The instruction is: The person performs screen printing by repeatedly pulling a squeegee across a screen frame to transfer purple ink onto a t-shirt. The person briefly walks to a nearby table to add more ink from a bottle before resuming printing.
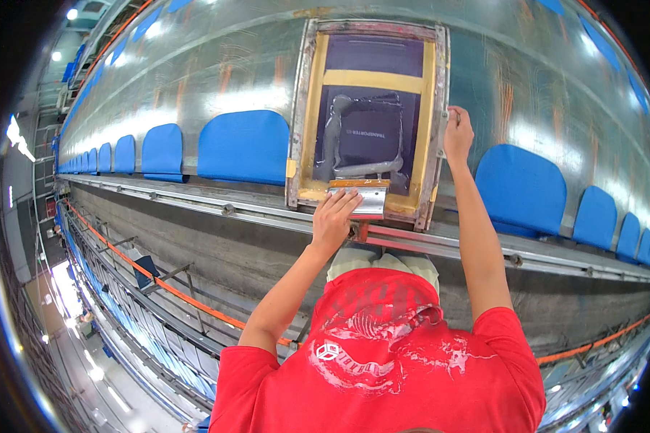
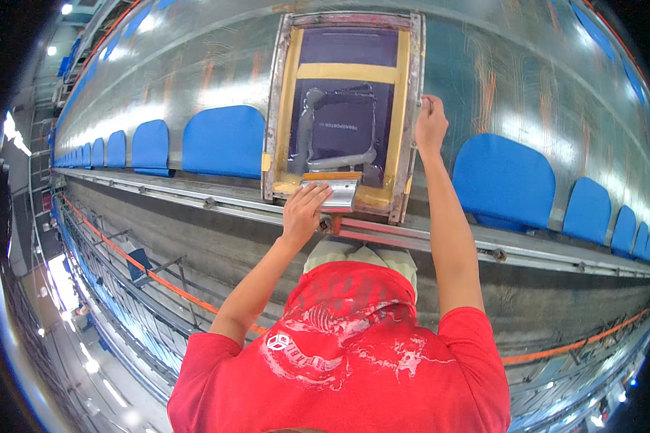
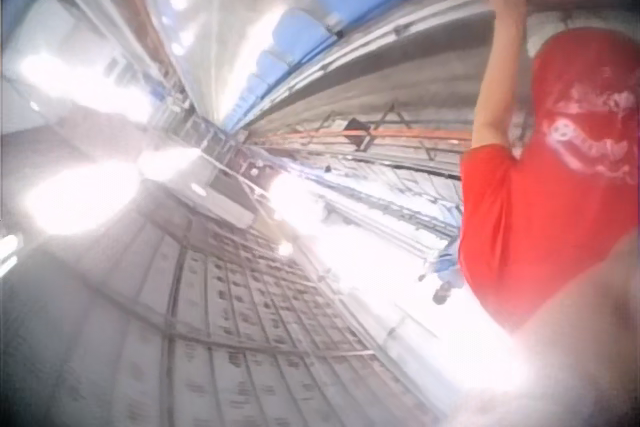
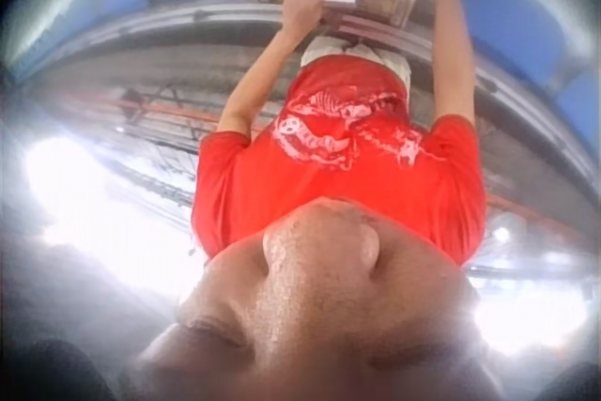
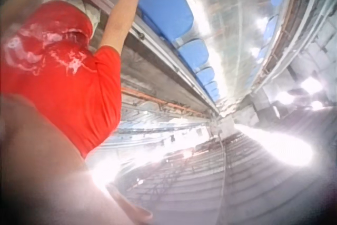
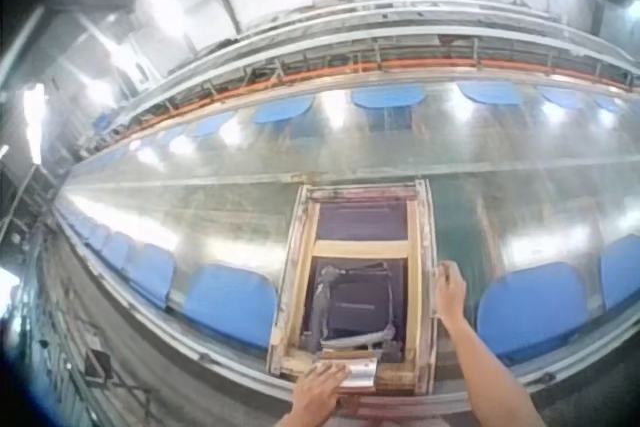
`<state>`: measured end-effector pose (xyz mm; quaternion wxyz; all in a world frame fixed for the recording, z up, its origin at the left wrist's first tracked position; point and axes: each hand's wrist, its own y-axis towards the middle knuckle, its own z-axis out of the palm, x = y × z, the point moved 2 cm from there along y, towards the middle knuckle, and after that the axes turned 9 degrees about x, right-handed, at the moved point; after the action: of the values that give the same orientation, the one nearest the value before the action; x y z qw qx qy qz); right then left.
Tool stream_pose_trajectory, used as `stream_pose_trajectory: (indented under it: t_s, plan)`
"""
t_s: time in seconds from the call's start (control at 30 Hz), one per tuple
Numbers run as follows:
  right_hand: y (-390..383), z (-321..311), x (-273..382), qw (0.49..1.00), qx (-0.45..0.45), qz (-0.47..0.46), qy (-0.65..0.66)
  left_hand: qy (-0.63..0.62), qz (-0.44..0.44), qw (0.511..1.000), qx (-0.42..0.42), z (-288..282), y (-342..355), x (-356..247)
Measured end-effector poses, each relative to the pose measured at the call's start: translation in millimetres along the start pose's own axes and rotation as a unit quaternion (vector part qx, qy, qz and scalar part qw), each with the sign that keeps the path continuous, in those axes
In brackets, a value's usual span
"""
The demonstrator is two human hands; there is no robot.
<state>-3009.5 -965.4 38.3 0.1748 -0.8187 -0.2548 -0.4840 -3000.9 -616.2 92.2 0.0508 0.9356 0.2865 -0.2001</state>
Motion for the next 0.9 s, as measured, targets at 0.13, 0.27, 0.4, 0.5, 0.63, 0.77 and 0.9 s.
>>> stream_pose_trajectory:
  t_s: [0.13, 0.27, 0.4, 0.5, 0.63, 0.77, 0.9]
  plan:
    - [5, 2, 2, 0.998, 0.018, 0.046, -0.023, 0.015, 0.010, 1.000, 0.021, 6, 0, 4]
    - [3, 5, -1, 0.998, 0.014, 0.055, -0.024, 0.039, 0.053, 0.997, -0.038, 3, 65, 31]
    - [6, 4, 0, 0.998, 0.015, 0.064, -0.024, -0.039, 0.013, 0.999, 0.006, -37, 168, 56]
    - [7, 6, 1, 0.998, 0.011, 0.058, -0.018, -0.036, 0.029, 0.999, -0.023, -44, 209, 59]
    - [6, 7, -6, 0.998, 0.018, 0.060, -0.029, 0.034, 0.039, 0.996, -0.077, -9, 183, 56]
    - [7, 6, -10, 0.999, 0.010, 0.053, -0.001, 0.022, 0.066, 0.995, -0.073, 2, 112, 43]
    - [8, 4, -5, 0.998, 0.008, 0.067, -0.019, -0.004, 0.068, 0.994, -0.082, -8, 122, 45]
